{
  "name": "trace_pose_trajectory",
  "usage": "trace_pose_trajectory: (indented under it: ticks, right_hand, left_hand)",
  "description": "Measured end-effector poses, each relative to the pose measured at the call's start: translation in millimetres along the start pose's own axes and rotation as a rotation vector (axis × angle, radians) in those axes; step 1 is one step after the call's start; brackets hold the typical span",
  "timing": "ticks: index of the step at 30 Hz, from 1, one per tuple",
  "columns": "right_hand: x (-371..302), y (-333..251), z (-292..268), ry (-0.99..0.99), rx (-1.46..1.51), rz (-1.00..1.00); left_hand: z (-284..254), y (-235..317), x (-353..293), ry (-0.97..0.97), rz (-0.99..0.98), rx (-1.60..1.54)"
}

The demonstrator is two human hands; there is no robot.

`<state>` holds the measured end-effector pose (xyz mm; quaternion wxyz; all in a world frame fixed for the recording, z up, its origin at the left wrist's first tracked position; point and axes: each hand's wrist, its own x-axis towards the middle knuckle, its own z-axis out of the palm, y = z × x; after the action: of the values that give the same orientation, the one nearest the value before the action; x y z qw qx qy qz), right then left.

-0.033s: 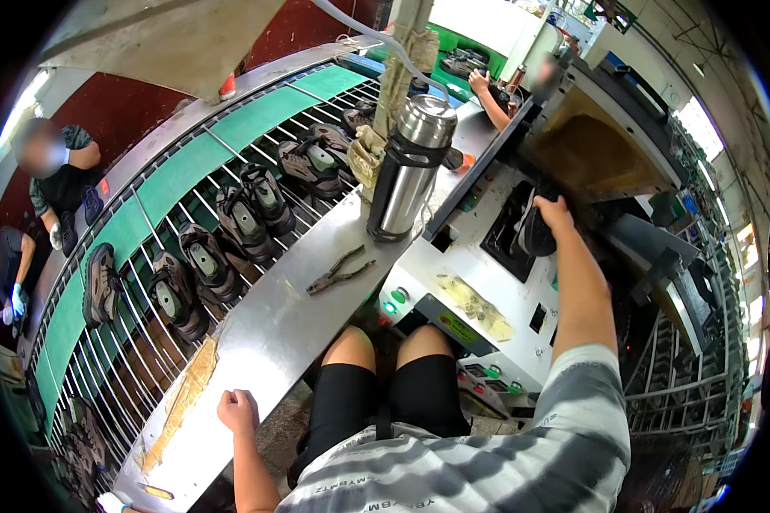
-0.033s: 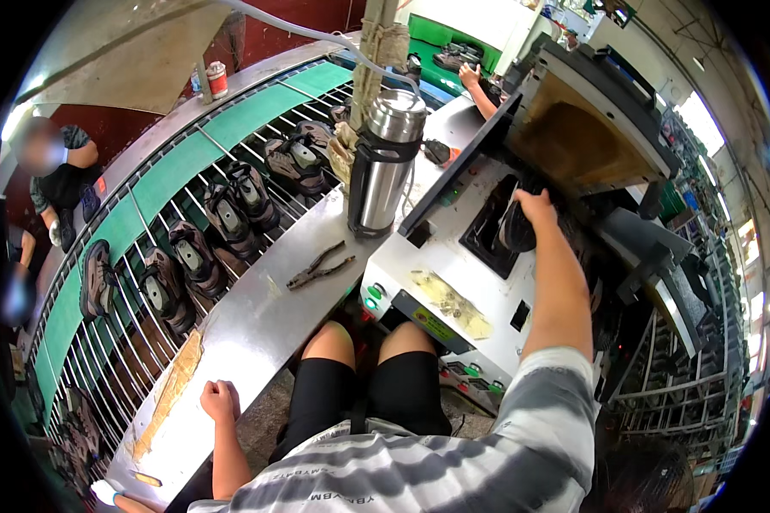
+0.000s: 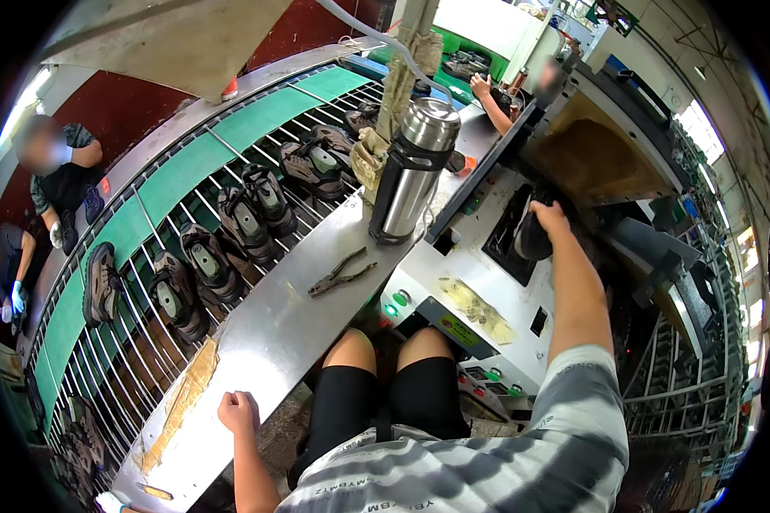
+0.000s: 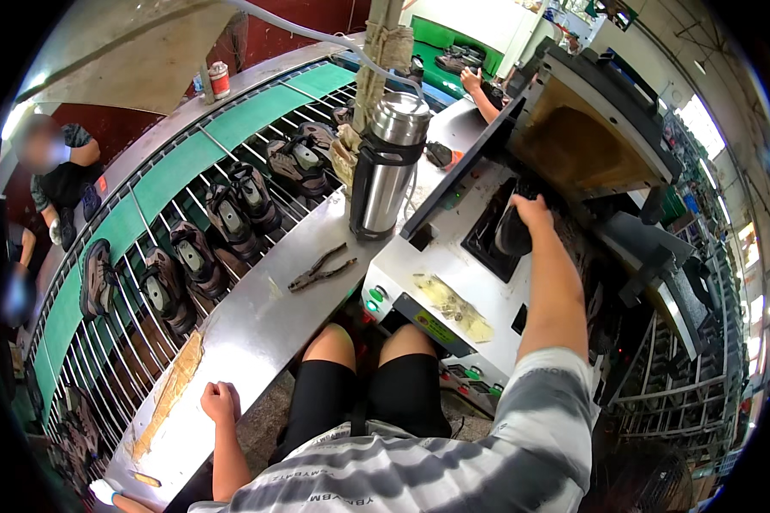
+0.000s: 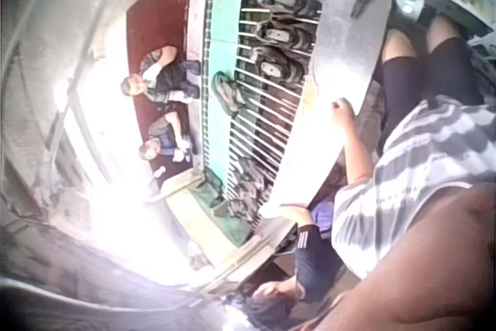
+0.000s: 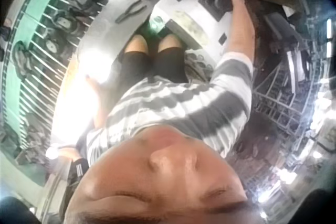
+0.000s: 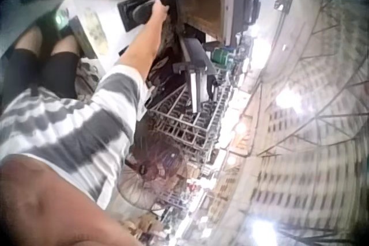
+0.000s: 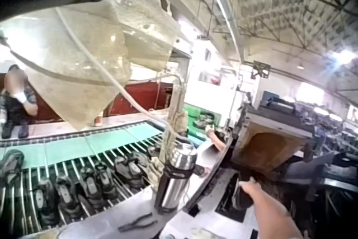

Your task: The person takes a shoe from a conveyor belt, places it into a pressing machine, presses a button to activate the press, and places the shoe back onto the conveyor belt.

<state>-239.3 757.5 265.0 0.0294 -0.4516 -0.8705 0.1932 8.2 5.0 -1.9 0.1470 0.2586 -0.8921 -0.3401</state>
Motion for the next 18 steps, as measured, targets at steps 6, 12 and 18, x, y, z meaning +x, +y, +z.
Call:
trace_pose_trajectory:
  ticks: [6,12,18]
  right_hand:
    - [-28.7,-35.3,20.2,0.032,-0.045,-0.011]
    - [-58.8,-33.4,23.8,0.087,-0.14,-0.016]
    - [-91.7,-4.1,38.0,0.137,-0.201,-0.091]
  left_hand:
    - [-1.8,-9.6,20.6,0.028,-0.012,-0.117]
    - [1.8,-16.4,16.0,0.026,-0.005,-0.122]
    - [2.3,17.3,16.4,0.092,-0.098,-0.157]
